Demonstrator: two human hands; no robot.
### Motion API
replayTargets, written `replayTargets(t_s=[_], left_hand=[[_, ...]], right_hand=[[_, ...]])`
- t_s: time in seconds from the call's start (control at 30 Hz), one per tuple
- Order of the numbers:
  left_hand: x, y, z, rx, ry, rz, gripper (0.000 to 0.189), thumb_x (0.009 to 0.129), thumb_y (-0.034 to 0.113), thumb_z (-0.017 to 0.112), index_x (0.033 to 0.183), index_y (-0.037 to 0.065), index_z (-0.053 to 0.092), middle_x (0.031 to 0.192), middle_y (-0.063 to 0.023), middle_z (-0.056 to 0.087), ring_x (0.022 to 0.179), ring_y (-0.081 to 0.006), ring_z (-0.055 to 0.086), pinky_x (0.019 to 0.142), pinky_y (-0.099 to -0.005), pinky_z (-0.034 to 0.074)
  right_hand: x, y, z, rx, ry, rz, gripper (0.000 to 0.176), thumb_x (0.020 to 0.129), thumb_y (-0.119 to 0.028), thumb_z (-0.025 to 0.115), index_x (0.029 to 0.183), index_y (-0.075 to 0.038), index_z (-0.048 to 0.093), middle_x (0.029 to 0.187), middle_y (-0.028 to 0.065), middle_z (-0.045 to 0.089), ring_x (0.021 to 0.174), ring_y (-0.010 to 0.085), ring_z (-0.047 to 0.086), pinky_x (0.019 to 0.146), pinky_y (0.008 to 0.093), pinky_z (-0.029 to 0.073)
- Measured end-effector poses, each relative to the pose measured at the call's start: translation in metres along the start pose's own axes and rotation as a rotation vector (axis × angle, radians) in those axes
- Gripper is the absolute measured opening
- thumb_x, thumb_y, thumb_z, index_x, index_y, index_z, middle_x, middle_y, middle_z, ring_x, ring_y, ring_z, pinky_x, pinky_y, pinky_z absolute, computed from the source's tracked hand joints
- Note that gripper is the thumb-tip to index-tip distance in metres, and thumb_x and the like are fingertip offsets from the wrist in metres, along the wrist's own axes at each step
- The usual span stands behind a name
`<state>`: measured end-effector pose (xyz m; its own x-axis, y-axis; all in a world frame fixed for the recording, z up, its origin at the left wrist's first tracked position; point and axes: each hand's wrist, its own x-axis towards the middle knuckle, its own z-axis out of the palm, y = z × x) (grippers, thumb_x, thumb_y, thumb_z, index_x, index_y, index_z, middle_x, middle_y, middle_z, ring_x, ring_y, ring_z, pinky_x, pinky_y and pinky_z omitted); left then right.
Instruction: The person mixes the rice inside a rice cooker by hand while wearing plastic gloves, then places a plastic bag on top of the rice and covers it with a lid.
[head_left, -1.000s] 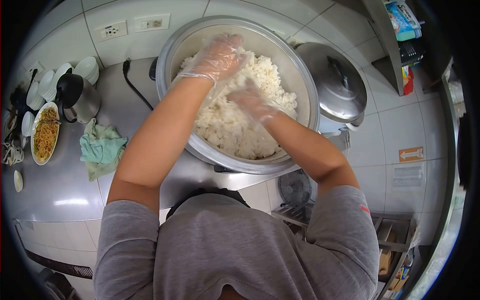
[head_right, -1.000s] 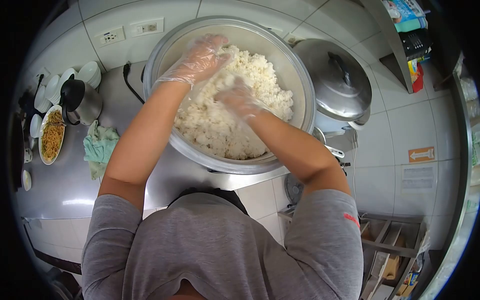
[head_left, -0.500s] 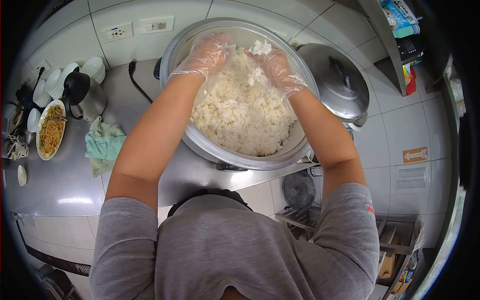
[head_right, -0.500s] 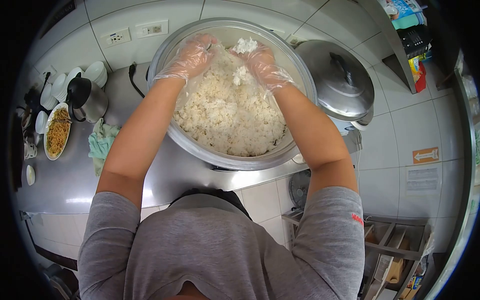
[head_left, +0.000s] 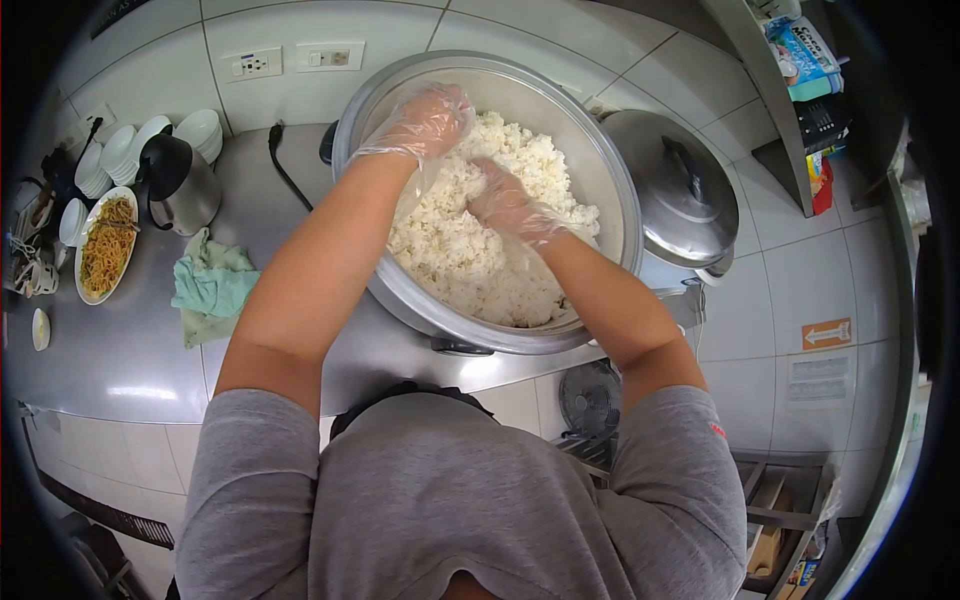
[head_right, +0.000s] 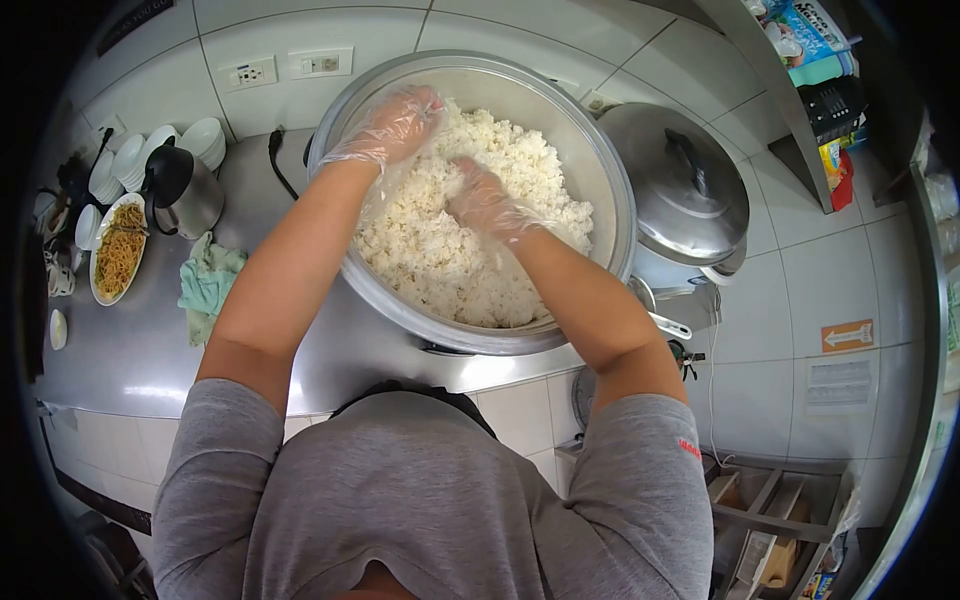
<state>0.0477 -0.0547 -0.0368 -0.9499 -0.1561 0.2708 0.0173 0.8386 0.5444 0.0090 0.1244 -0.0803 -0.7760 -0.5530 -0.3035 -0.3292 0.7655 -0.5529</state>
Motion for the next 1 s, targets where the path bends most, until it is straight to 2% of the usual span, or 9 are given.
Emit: replayTargets(t_s=[0.17, 0.23, 0.33, 0.47, 0.53, 0.67, 0.73, 0.8, 1.0], left_hand=[[0.0, -0.007, 0.002, 0.0, 0.004, 0.044, 0.029, 0.09, 0.031, 0.05, 0.108, 0.008, 0.054, 0.104, -0.0197, 0.06, 0.101, -0.0363, 0.057, 0.087, -0.0446, 0.045], [-0.001, -0.002, -0.003, -0.048, -0.032, -0.01, 0.029, 0.091, 0.03, 0.049, 0.109, 0.008, 0.053, 0.104, -0.0196, 0.06, 0.101, -0.0358, 0.057, 0.087, -0.0443, 0.045], [-0.001, -0.007, 0.002, -0.033, 0.024, 0.021, 0.028, 0.092, 0.029, 0.048, 0.108, 0.008, 0.054, 0.104, -0.0197, 0.061, 0.101, -0.0357, 0.057, 0.087, -0.0441, 0.045], [-0.001, -0.006, 0.003, -0.079, 0.059, -0.006, 0.028, 0.091, 0.03, 0.049, 0.107, 0.008, 0.055, 0.103, -0.0191, 0.061, 0.1, -0.035, 0.058, 0.087, -0.0438, 0.045], [-0.001, -0.007, -0.001, -0.066, 0.016, -0.042, 0.029, 0.091, 0.032, 0.049, 0.108, 0.009, 0.054, 0.102, -0.0183, 0.062, 0.099, -0.0342, 0.058, 0.088, -0.0437, 0.045], [-0.002, -0.008, -0.005, -0.12, -0.04, -0.09, 0.03, 0.091, 0.033, 0.049, 0.11, 0.01, 0.053, 0.103, -0.0183, 0.061, 0.098, -0.0338, 0.058, 0.088, -0.0437, 0.044], [-0.003, -0.01, -0.004, -0.144, -0.012, -0.063, 0.029, 0.09, 0.031, 0.049, 0.111, 0.011, 0.053, 0.106, -0.0199, 0.06, 0.099, -0.0348, 0.058, 0.087, -0.0435, 0.044], [-0.007, -0.004, -0.013, -0.173, 0.001, -0.056, 0.029, 0.09, 0.031, 0.05, 0.111, 0.011, 0.053, 0.106, -0.0201, 0.06, 0.1, -0.0351, 0.058, 0.088, -0.0436, 0.044], [-0.007, -0.003, -0.015, -0.246, 0.1, 0.004, 0.027, 0.088, 0.029, 0.053, 0.11, 0.013, 0.054, 0.109, -0.0192, 0.059, 0.107, -0.0355, 0.054, 0.092, -0.0438, 0.043]], right_hand=[[-0.022, -0.028, -0.043, 0.164, 0.142, -0.042, 0.058, 0.077, -0.014, 0.071, 0.127, 0.005, 0.047, 0.097, 0.0137, 0.065, 0.086, 0.0177, 0.063, 0.077, 0.0248, 0.054], [-0.005, -0.01, -0.063, 0.14, 0.39, -0.163, 0.055, 0.079, -0.019, 0.07, 0.121, 0.01, 0.051, 0.101, 0.0171, 0.065, 0.086, 0.0188, 0.064, 0.078, 0.0259, 0.054], [-0.006, -0.026, -0.095, -0.018, 0.344, -0.037, 0.055, 0.077, -0.021, 0.072, 0.114, 0.015, 0.054, 0.116, 0.025, 0.058, 0.102, 0.022, 0.061, 0.088, 0.0299, 0.051], [0.002, -0.043, -0.107, -0.071, 0.263, 0.127, 0.054, 0.075, -0.022, 0.073, 0.115, 0.011, 0.056, 0.131, 0.028, 0.046, 0.117, 0.0239, 0.053, 0.096, 0.0309, 0.045], [-0.025, -0.084, -0.105, -0.512, 0.132, 0.024, 0.082, 0.071, -0.03, 0.072, 0.137, 0.001, 0.035, 0.124, 0.0215, 0.055, 0.115, 0.0304, 0.055, 0.098, 0.0376, 0.043], [0.002, -0.024, -0.119, -0.133, -0.142, -0.185, 0.088, 0.076, -0.047, 0.067, 0.141, 0.0, 0.029, 0.131, 0.0223, 0.049, 0.125, 0.0331, 0.045, 0.106, 0.0406, 0.034], [0.018, 0.031, -0.137, -0.254, -0.201, 0.146, 0.092, 0.081, -0.059, 0.059, 0.144, -0.001, 0.025, 0.14, 0.0218, 0.04, 0.131, 0.0327, 0.037, 0.108, 0.0422, 0.031], [-0.016, 0.047, -0.138, -0.027, -0.388, 0.571, 0.095, 0.081, -0.068, 0.051, 0.145, -0.003, 0.023, 0.147, 0.0203, 0.03, 0.135, 0.0307, 0.029, 0.11, 0.0431, 0.026], [0.026, 0.15, -0.076, 0.395, -0.167, 0.496, 0.09, 0.081, -0.069, 0.05, 0.144, -0.008, 0.03, 0.15, 0.018, 0.023, 0.139, 0.0316, 0.02, 0.11, 0.047, 0.022]])
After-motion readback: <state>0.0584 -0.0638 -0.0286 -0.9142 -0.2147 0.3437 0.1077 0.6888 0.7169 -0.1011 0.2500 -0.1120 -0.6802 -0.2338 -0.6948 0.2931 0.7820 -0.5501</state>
